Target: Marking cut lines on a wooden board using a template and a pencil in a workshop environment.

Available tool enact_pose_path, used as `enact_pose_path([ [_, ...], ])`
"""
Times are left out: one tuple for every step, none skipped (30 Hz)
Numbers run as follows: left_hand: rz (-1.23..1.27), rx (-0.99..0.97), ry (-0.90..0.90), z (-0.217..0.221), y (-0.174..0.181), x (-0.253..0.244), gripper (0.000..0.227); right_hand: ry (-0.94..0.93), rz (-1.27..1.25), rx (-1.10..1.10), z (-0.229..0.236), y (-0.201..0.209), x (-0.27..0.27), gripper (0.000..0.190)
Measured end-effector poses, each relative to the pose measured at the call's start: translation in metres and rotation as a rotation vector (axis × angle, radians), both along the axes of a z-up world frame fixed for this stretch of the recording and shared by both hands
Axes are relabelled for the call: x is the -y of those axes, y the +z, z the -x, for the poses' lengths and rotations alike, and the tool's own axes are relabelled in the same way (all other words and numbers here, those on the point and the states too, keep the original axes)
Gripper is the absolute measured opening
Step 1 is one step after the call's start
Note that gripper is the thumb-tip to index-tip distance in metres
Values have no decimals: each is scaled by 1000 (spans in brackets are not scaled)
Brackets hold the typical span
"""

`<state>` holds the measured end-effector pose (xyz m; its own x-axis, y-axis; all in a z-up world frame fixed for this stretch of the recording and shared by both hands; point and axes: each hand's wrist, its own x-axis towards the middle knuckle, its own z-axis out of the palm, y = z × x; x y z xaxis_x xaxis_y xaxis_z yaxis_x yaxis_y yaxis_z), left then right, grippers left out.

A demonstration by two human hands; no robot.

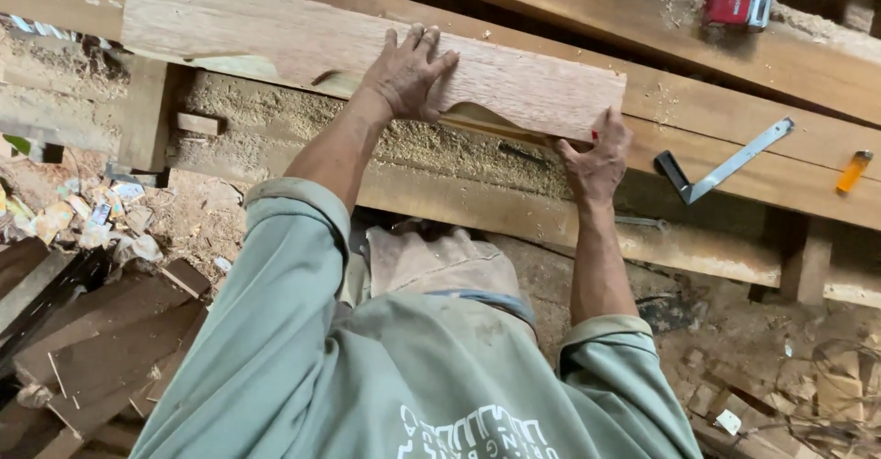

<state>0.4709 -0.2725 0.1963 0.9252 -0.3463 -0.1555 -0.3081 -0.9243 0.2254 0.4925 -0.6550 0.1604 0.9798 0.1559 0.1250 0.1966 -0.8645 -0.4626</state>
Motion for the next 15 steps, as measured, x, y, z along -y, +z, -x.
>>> enact_pose_path([
  [-1,0,0,0,-2,0,103,0,-1,0,-2,1,0,105],
  [8,20,-2,-1,-4,-1,101,41,-12,72,-3,3,0,101],
  [17,39,-3,0,-6,-1,100,82,-23,142,-4,4,0,97],
  [16,37,-3,0,-7,-2,100,83,-25,141,-6,-4,4,97],
  [15,36,-6,-1,-8,-2,101,67,-3,143,-8,-12,9,97],
  [15,35,-9,-2,-10,-3,103,52,19,145,-11,-20,13,98],
  [15,33,-9,-2,-12,-3,103,52,19,144,-10,-17,11,98],
  [1,46,-19,-3,-14,-3,103,57,14,149,-9,-14,10,94],
  [-13,59,-28,-4,-15,-4,103,64,9,156,-8,-10,8,93],
  [-14,59,-27,-4,-14,-3,103,65,8,156,-8,-10,8,93],
  [-23,70,-31,-3,-13,-3,102,64,9,148,-8,-9,8,89],
  [-31,81,-35,-1,-11,-3,100,62,11,140,-8,-9,8,86],
  [-36,78,-27,-2,-13,-3,100,70,5,138,-8,-7,8,86],
  [-41,85,-31,-3,-15,-3,102,85,21,168,-8,-5,7,84],
  [-46,91,-33,-3,-16,-3,105,101,37,199,-8,-4,7,83],
])
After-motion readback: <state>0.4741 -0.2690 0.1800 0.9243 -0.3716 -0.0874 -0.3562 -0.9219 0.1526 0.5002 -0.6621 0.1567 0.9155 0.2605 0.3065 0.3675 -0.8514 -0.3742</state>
